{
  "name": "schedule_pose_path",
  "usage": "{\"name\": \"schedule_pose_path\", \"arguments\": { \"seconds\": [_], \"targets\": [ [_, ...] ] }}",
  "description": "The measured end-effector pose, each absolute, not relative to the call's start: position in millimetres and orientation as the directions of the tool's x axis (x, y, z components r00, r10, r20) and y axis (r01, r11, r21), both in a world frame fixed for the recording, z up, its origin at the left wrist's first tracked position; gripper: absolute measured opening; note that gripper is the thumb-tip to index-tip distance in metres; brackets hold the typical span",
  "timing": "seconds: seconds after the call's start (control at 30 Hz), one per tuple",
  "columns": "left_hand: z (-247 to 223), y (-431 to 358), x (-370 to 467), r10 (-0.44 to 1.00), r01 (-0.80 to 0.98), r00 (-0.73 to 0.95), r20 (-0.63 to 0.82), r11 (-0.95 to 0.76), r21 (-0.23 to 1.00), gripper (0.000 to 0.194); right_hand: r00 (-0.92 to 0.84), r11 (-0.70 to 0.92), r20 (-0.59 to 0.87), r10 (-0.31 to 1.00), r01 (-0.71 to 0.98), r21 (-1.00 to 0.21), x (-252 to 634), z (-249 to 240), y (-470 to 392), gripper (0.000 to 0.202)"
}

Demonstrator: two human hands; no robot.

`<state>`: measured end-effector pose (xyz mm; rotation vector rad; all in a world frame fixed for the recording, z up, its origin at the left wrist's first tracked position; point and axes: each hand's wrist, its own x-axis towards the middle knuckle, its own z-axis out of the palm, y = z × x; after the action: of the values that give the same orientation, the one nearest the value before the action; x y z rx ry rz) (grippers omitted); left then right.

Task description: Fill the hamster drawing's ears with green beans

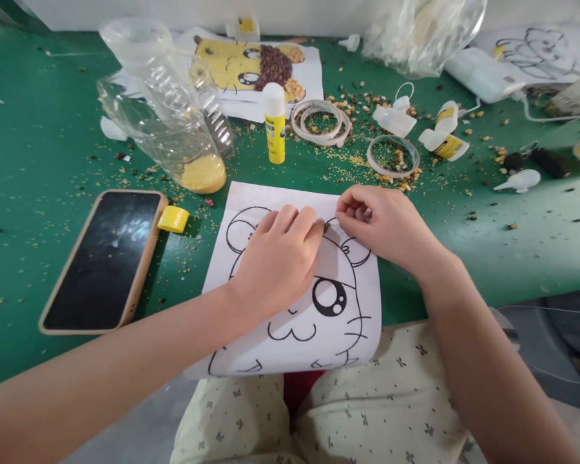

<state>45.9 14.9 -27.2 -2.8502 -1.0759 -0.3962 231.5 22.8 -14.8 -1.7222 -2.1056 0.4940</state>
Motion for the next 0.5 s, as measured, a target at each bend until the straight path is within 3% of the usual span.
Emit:
{"name": "schedule_pose_path", "arguments": {
  "seconds": [0.5],
  "targets": [
    [-27.0,14.4,46.2,0.642,0.661,0.722,0.258,-0.75,0.016,0.031,-0.175,0.182,0.059,0.983,0.857,-0.482,229.2,-14.6,21.5,0.005]
  ]
}}
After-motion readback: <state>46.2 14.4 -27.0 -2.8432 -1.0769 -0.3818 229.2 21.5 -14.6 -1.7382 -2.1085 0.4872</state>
